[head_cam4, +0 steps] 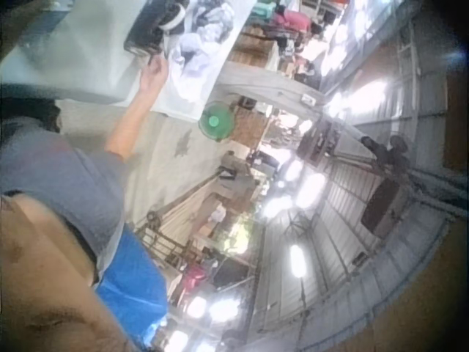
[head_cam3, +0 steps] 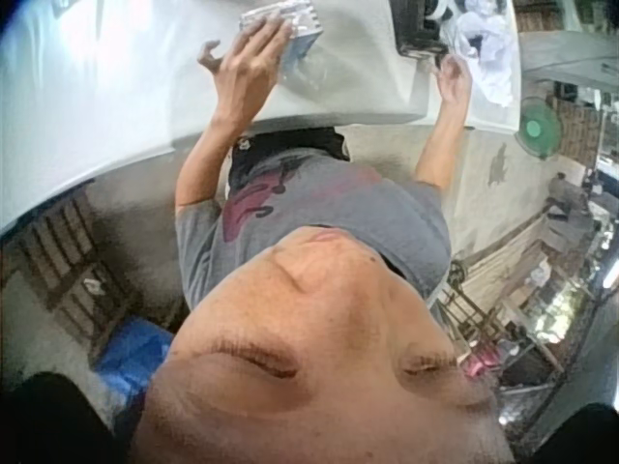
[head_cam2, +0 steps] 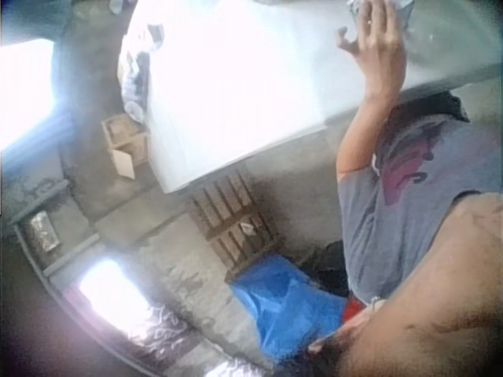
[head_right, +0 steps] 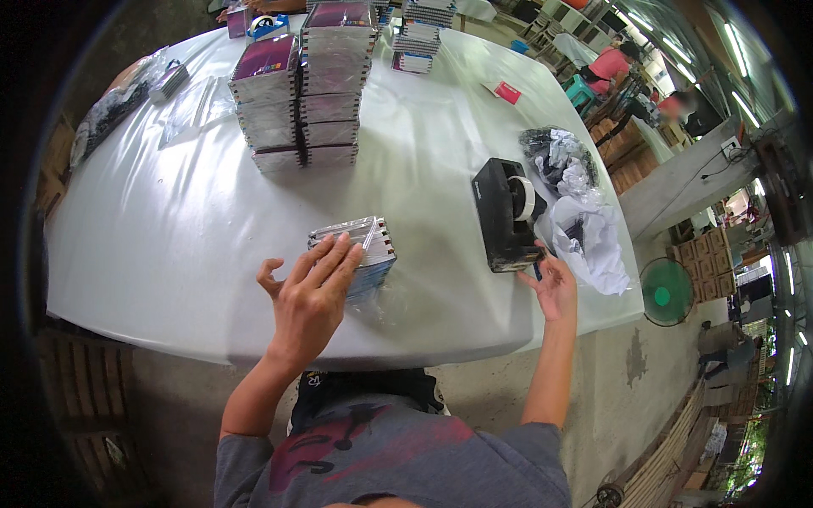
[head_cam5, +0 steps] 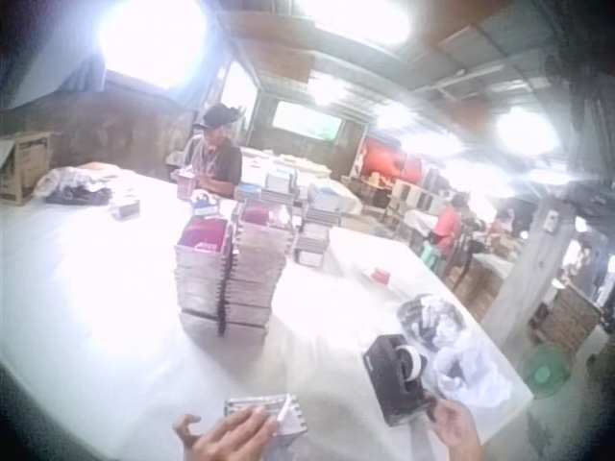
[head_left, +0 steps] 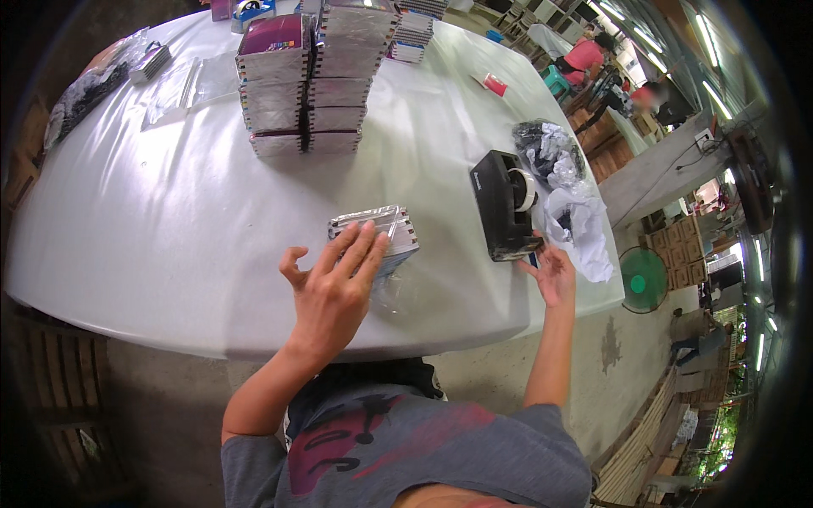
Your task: The person repeatedly places spiral-bound notebooks into clear plastic sleeves, folds the edges, and seals them with tape from a dispenser. Finished wrapped notebooks are stacked on the table. The person handles notebooks of different colors and sizes throughout the clip.
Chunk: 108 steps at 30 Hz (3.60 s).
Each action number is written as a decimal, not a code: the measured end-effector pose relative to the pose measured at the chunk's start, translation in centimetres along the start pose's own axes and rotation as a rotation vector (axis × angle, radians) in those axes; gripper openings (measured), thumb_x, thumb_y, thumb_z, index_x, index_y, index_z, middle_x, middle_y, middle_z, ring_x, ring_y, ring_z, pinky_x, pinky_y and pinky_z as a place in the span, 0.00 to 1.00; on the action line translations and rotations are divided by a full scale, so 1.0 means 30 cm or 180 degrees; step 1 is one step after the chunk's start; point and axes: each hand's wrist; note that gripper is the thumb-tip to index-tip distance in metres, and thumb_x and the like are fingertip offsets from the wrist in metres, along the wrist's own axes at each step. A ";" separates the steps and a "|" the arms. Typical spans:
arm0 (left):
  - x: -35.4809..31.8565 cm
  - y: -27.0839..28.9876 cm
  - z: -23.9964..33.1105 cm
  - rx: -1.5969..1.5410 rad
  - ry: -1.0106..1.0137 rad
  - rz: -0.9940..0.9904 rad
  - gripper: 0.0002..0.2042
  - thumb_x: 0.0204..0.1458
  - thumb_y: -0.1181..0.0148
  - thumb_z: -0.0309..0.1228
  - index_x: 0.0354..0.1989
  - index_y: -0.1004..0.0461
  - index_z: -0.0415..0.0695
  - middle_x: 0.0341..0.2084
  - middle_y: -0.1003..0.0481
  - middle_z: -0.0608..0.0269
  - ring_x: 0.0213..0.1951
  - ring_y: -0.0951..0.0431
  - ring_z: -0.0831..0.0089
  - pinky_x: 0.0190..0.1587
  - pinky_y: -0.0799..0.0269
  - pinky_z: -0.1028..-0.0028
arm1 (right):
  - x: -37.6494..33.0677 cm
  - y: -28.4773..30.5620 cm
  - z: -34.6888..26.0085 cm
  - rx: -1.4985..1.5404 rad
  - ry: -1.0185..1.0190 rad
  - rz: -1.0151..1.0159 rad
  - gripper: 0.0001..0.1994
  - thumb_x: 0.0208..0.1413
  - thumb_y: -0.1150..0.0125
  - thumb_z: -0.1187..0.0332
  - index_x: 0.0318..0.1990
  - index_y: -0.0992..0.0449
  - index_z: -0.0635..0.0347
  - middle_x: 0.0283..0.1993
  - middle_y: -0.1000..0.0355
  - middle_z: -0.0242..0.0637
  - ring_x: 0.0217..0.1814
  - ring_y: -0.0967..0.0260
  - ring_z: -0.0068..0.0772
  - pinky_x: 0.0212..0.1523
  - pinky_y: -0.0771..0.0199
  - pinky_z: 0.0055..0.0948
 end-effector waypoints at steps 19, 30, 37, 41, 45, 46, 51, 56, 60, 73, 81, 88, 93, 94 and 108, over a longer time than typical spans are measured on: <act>0.009 0.015 -0.001 -0.0329 0.0096 -0.0035 0.23 0.41 0.37 0.23 0.50 0.24 0.53 0.47 0.26 0.69 0.51 0.28 0.74 0.46 0.44 0.72 | -0.148 0.012 0.090 -0.5433 0.2337 0.2074 0.07 0.56 0.42 0.67 0.38 0.21 0.57 0.36 0.23 0.34 0.38 0.28 0.37 0.61 0.45 0.40; 0.003 -0.013 -0.021 -0.0617 -0.0203 0.0275 0.28 0.43 0.37 0.21 0.57 0.35 0.43 0.41 0.26 0.63 0.48 0.26 0.65 0.42 0.35 0.67 | -0.236 -0.631 0.188 -0.1292 0.1585 -0.0358 0.10 0.60 0.45 0.69 0.34 0.22 0.69 0.24 0.27 0.37 0.22 0.32 0.23 0.25 0.32 0.21; 0.003 -0.032 -0.036 -0.1135 -0.0226 0.0674 0.33 0.41 0.38 0.22 0.59 0.42 0.43 0.38 0.27 0.58 0.47 0.26 0.61 0.41 0.34 0.66 | -0.231 -0.871 0.278 -0.0328 0.0042 -0.0846 0.13 0.60 0.43 0.65 0.32 0.22 0.69 0.24 0.26 0.39 0.21 0.31 0.22 0.17 0.34 0.20; 0.000 -0.042 -0.042 -0.1147 -0.0237 0.0695 0.30 0.43 0.41 0.23 0.59 0.40 0.42 0.35 0.27 0.61 0.48 0.27 0.62 0.40 0.33 0.67 | -0.226 -0.861 0.312 -0.0434 -0.0198 -0.0707 0.14 0.59 0.42 0.64 0.31 0.22 0.69 0.23 0.26 0.39 0.20 0.31 0.23 0.15 0.34 0.21; -0.005 -0.029 -0.045 -0.0808 -0.0371 0.0353 0.27 0.42 0.41 0.24 0.56 0.33 0.43 0.38 0.28 0.62 0.49 0.27 0.64 0.42 0.33 0.67 | -0.226 -0.850 0.329 -0.0302 -0.0225 -0.0650 0.14 0.58 0.42 0.64 0.30 0.22 0.69 0.22 0.27 0.37 0.19 0.31 0.24 0.15 0.34 0.22; -0.009 -0.029 -0.045 -0.0748 -0.0369 0.0303 0.27 0.41 0.39 0.24 0.55 0.32 0.44 0.39 0.28 0.63 0.49 0.27 0.64 0.43 0.33 0.68 | -0.223 -0.848 0.333 -0.0278 -0.0226 -0.0637 0.14 0.58 0.42 0.65 0.29 0.22 0.69 0.21 0.27 0.37 0.19 0.32 0.24 0.15 0.34 0.22; -0.005 -0.012 -0.019 -0.0397 -0.0035 -0.0004 0.28 0.39 0.38 0.26 0.55 0.29 0.50 0.40 0.31 0.66 0.49 0.28 0.70 0.43 0.37 0.70 | -0.230 -0.850 0.347 -0.0353 -0.0097 -0.0543 0.14 0.58 0.41 0.65 0.28 0.22 0.69 0.21 0.28 0.36 0.17 0.34 0.21 0.15 0.35 0.21; 0.021 0.048 -0.029 -0.0508 0.0151 -0.0599 0.30 0.36 0.36 0.27 0.55 0.29 0.53 0.42 0.33 0.69 0.46 0.30 0.73 0.42 0.41 0.70 | -0.229 -0.850 0.354 -0.0756 0.0083 -0.0458 0.14 0.57 0.40 0.65 0.25 0.22 0.68 0.20 0.28 0.34 0.16 0.37 0.18 0.15 0.38 0.19; 0.044 0.080 -0.033 -0.0728 0.0170 -0.0856 0.33 0.31 0.34 0.29 0.55 0.29 0.49 0.41 0.34 0.67 0.46 0.31 0.70 0.42 0.40 0.68 | -0.214 -0.834 0.363 -0.1026 0.0197 -0.0429 0.15 0.57 0.38 0.64 0.24 0.22 0.68 0.18 0.29 0.32 0.15 0.38 0.16 0.14 0.41 0.18; 0.178 0.027 -0.013 -0.0115 -0.0127 -0.0923 0.32 0.32 0.31 0.40 0.51 0.33 0.47 0.40 0.31 0.58 0.47 0.31 0.63 0.46 0.41 0.59 | -0.216 -0.713 0.518 -0.2515 -0.0043 -0.0308 0.19 0.52 0.34 0.64 0.15 0.28 0.66 0.12 0.37 0.25 0.14 0.45 0.16 0.16 0.45 0.24; 0.222 0.049 -0.041 -0.2661 0.0961 -0.1272 0.51 0.30 0.25 0.33 0.66 0.53 0.52 0.46 0.34 0.52 0.50 0.30 0.61 0.53 0.40 0.57 | -0.313 -0.758 0.538 -0.0682 -0.1098 -0.2301 0.23 0.50 0.33 0.62 0.52 0.34 0.56 0.50 0.34 0.36 0.51 0.36 0.27 0.44 0.32 0.31; -0.052 0.050 -0.102 -0.1736 0.0764 -0.1061 0.46 0.35 0.28 0.30 0.65 0.50 0.51 0.54 0.39 0.53 0.62 0.44 0.56 0.61 0.53 0.48 | -0.135 -0.727 0.412 0.0108 -0.0324 -0.1237 0.39 0.36 0.24 0.63 0.59 0.37 0.56 0.57 0.36 0.32 0.63 0.42 0.29 0.62 0.39 0.36; -0.130 -0.065 -0.107 -0.2046 0.1589 -0.1159 0.49 0.33 0.26 0.35 0.65 0.52 0.48 0.60 0.42 0.54 0.63 0.44 0.52 0.61 0.60 0.42 | -0.104 -0.737 0.394 -0.0961 0.0611 -0.1736 0.48 0.24 0.18 0.69 0.60 0.40 0.57 0.62 0.41 0.39 0.66 0.46 0.35 0.62 0.39 0.40; -0.117 -0.052 -0.100 -0.2554 0.1514 -0.0648 0.47 0.32 0.25 0.36 0.63 0.47 0.49 0.61 0.42 0.55 0.64 0.45 0.53 0.61 0.60 0.42 | -0.110 -0.745 0.361 -0.0963 0.0858 -0.1822 0.47 0.24 0.18 0.69 0.59 0.38 0.56 0.63 0.42 0.40 0.67 0.48 0.37 0.62 0.40 0.42; 0.060 0.240 -0.258 -0.2898 0.0225 0.2272 0.38 0.21 0.38 0.71 0.22 0.27 0.41 0.38 0.30 0.51 0.40 0.28 0.63 0.41 0.32 0.68 | -0.056 -0.619 0.026 -0.1065 0.2893 -0.0981 0.22 0.55 0.44 0.49 0.43 0.27 0.61 0.65 0.45 0.51 0.70 0.51 0.48 0.63 0.43 0.53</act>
Point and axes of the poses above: each hand's wrist, its own x-axis towards the middle knuckle, its own y-axis out of the back of the hand, z = x × y
